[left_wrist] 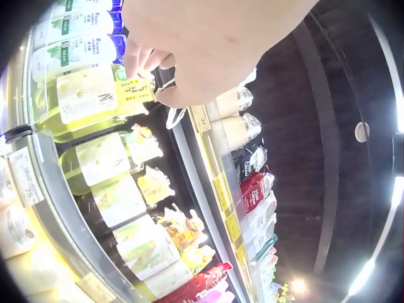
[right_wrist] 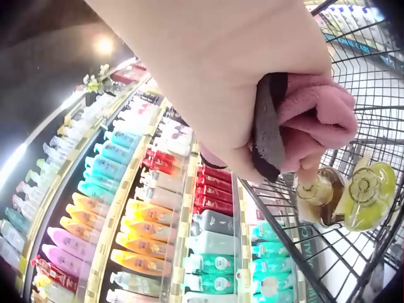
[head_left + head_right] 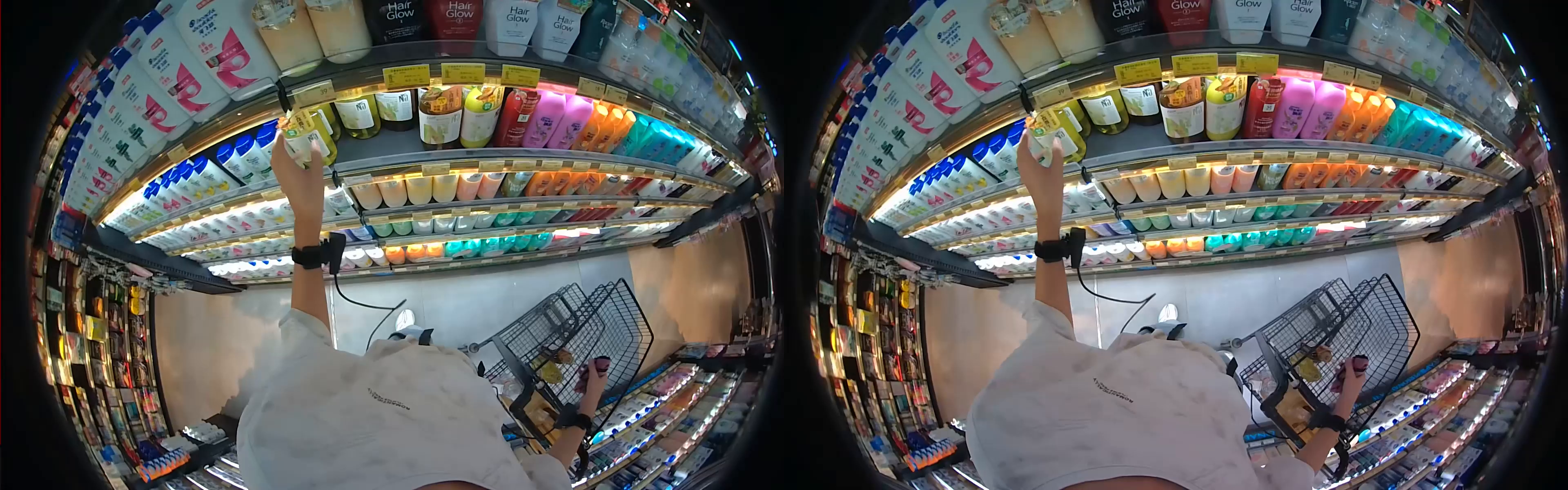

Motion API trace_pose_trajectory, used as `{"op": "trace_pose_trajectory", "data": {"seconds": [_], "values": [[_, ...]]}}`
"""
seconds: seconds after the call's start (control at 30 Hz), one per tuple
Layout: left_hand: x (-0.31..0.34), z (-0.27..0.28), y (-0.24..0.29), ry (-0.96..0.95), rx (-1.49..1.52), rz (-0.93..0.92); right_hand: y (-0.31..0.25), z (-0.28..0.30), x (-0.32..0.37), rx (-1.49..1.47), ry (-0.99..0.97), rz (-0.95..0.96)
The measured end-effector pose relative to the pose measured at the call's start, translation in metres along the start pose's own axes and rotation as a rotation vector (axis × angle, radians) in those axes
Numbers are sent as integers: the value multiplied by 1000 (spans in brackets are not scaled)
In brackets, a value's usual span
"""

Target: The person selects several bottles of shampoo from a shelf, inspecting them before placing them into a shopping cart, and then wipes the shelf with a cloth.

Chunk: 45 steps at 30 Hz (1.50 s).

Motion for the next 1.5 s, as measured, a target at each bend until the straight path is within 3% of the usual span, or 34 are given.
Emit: {"op": "trace_pose_trajectory", "data": {"seconds": [0.1,0.27,0.3,0.37,0.4,0.53,0.6,0.7,0.77,0.8,1.03,1.07,1.17,1.23,1.3,1.43,1.5], "values": [[-21,-13,-1,-17,24,101,-47,-8,40,-56,143,110],[-34,-32,-12,5,-156,78,-81,-26,75,-158,122,232],[-35,-35,-16,21,-202,81,-81,-32,75,-170,112,237],[-40,-38,-26,55,-303,81,-133,-66,132,-221,51,212],[-42,-41,-30,95,-269,164,-154,-83,156,-262,31,229],[-49,-43,-41,74,-281,182,-184,-126,194,-291,-58,306],[-46,-46,-45,96,-292,111,-207,-150,219,-269,-93,329],[-43,-38,-36,97,-177,82,-212,-177,222,-201,-243,330],[-33,-39,-42,124,-162,-9,-221,-207,231,-220,-229,359],[-29,-34,-37,25,-132,113,-225,-219,236,-221,-262,341],[-37,-12,-44,-81,232,-49,-246,-280,265,-147,-403,358],[-38,-8,-50,-159,276,3,-247,-284,268,-141,-419,364],[-52,5,-53,-470,291,-87,-252,-292,277,-139,-445,354],[-50,0,-61,-565,380,-291,-245,-293,278,-131,-445,331],[-35,-3,-64,-607,435,-269,-241,-293,278,-144,-432,319],[-21,-5,-52,-470,437,-223,-238,-286,276,-105,-452,300],[-18,-2,-38,-399,493,-105,-237,-281,279,-113,-443,280]]}}
Point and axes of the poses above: each hand's wrist, its own x-axis away from the middle knuckle, its own z-axis out of the back of the hand, y = z × x, the point moved 1 cm from there along -x, towards the middle knuckle, and after that the axes turned 7 degrees about y, right-handed, at the moved point
